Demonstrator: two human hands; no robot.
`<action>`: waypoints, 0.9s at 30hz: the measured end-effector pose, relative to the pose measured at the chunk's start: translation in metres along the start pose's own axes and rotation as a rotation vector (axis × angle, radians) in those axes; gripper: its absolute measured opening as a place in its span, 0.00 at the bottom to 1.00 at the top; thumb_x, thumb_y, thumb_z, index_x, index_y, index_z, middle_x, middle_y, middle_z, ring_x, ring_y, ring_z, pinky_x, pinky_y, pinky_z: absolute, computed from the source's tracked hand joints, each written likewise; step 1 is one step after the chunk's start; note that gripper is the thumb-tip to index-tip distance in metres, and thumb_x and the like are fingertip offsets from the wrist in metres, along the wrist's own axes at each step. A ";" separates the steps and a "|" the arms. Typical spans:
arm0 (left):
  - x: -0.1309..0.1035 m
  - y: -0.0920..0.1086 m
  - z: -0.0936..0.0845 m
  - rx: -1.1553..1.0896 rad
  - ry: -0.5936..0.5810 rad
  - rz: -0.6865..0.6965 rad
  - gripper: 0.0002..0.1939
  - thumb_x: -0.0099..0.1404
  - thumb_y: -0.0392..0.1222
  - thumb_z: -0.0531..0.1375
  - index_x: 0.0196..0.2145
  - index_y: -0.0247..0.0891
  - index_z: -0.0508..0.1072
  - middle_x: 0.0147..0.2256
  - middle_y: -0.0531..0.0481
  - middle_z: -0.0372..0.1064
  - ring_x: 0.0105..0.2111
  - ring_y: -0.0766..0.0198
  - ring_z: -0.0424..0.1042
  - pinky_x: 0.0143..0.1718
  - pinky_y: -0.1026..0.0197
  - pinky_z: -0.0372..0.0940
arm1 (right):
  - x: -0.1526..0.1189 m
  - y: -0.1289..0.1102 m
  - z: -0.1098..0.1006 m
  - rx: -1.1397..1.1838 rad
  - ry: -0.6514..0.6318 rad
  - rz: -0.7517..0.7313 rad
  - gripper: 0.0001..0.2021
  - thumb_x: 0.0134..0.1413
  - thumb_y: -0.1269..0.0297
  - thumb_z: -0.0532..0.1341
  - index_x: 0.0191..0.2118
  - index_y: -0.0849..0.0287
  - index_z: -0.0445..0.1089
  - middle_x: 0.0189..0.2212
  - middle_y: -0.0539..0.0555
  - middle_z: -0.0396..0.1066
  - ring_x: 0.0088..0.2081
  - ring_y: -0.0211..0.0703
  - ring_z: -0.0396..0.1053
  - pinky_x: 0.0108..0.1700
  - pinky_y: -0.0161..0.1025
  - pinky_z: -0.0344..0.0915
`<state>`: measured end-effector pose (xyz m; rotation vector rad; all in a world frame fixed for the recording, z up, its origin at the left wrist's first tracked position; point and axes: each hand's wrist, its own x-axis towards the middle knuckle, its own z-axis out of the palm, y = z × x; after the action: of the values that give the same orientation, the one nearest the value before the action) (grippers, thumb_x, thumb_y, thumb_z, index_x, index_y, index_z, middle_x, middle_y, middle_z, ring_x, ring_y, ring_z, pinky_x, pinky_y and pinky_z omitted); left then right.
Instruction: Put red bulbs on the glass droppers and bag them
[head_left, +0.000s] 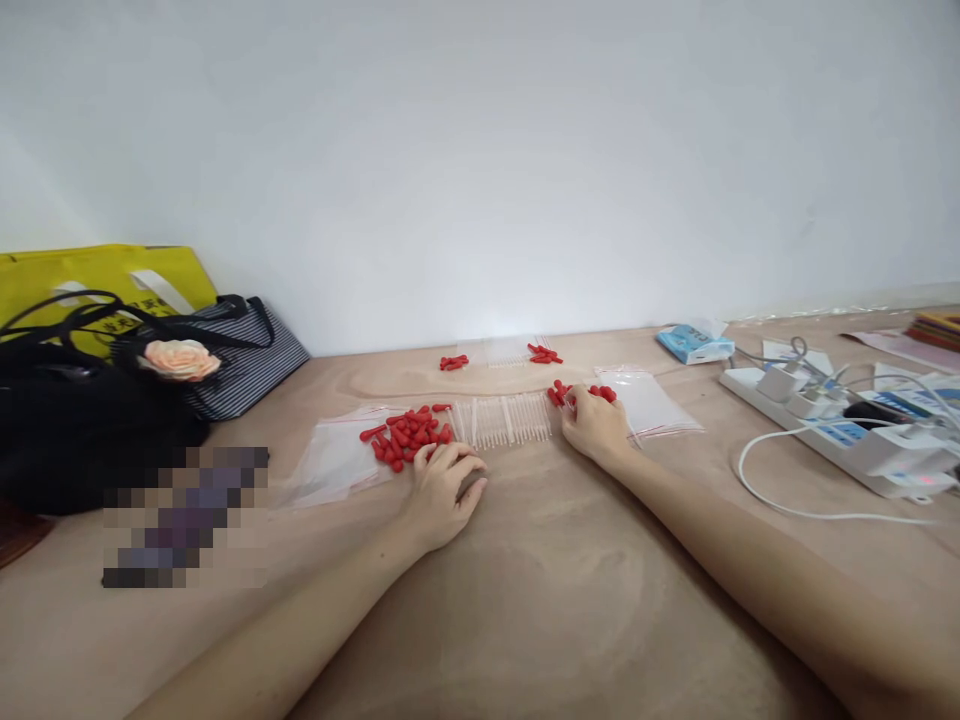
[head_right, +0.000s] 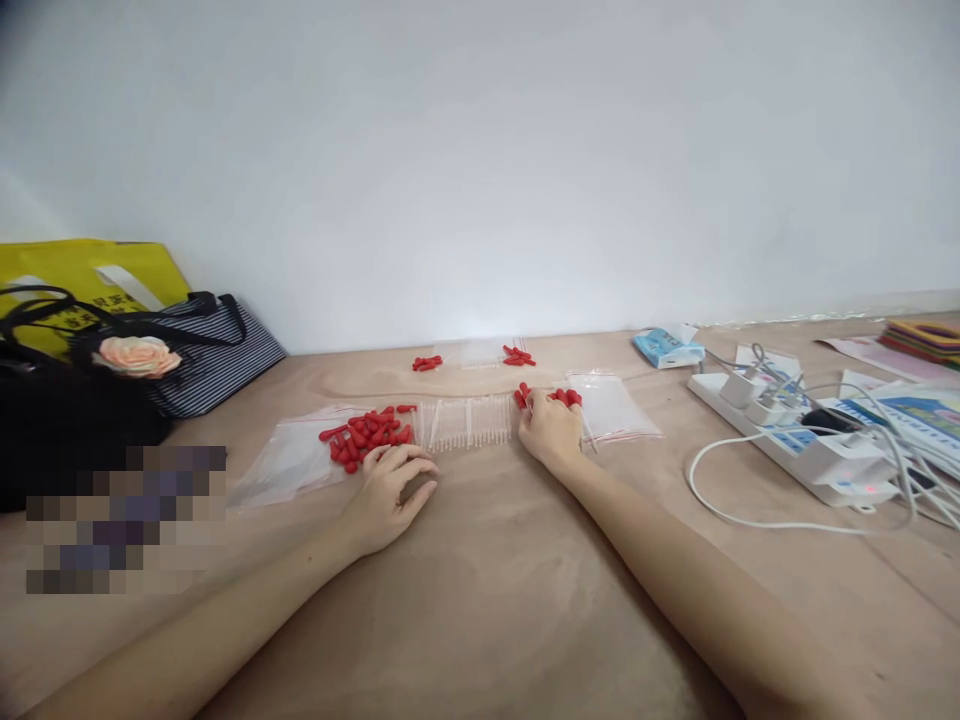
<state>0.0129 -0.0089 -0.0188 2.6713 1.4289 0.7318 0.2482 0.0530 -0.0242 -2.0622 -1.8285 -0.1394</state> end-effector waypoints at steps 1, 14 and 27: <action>0.000 0.000 0.000 -0.004 -0.004 0.001 0.06 0.58 0.36 0.53 0.33 0.41 0.68 0.38 0.50 0.67 0.42 0.60 0.64 0.49 0.49 0.46 | 0.001 -0.001 0.001 -0.008 -0.011 0.006 0.11 0.50 0.67 0.50 0.41 0.60 0.63 0.32 0.57 0.71 0.38 0.48 0.66 0.40 0.41 0.48; 0.001 0.000 -0.001 -0.014 0.000 0.020 0.07 0.58 0.35 0.52 0.32 0.41 0.69 0.37 0.50 0.67 0.39 0.61 0.66 0.48 0.48 0.47 | -0.001 -0.005 0.001 -0.023 -0.022 -0.025 0.11 0.52 0.63 0.51 0.37 0.62 0.65 0.29 0.59 0.72 0.37 0.49 0.67 0.41 0.43 0.49; 0.036 -0.038 -0.040 0.199 0.105 -0.266 0.09 0.59 0.43 0.52 0.28 0.39 0.70 0.33 0.48 0.68 0.39 0.56 0.65 0.42 0.53 0.54 | 0.003 -0.068 -0.006 0.078 -0.200 -0.083 0.15 0.51 0.56 0.52 0.34 0.60 0.70 0.34 0.59 0.72 0.39 0.50 0.67 0.42 0.45 0.52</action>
<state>-0.0169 0.0337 0.0218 2.5325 1.9315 0.7513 0.1834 0.0596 -0.0025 -2.0095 -2.0035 0.1188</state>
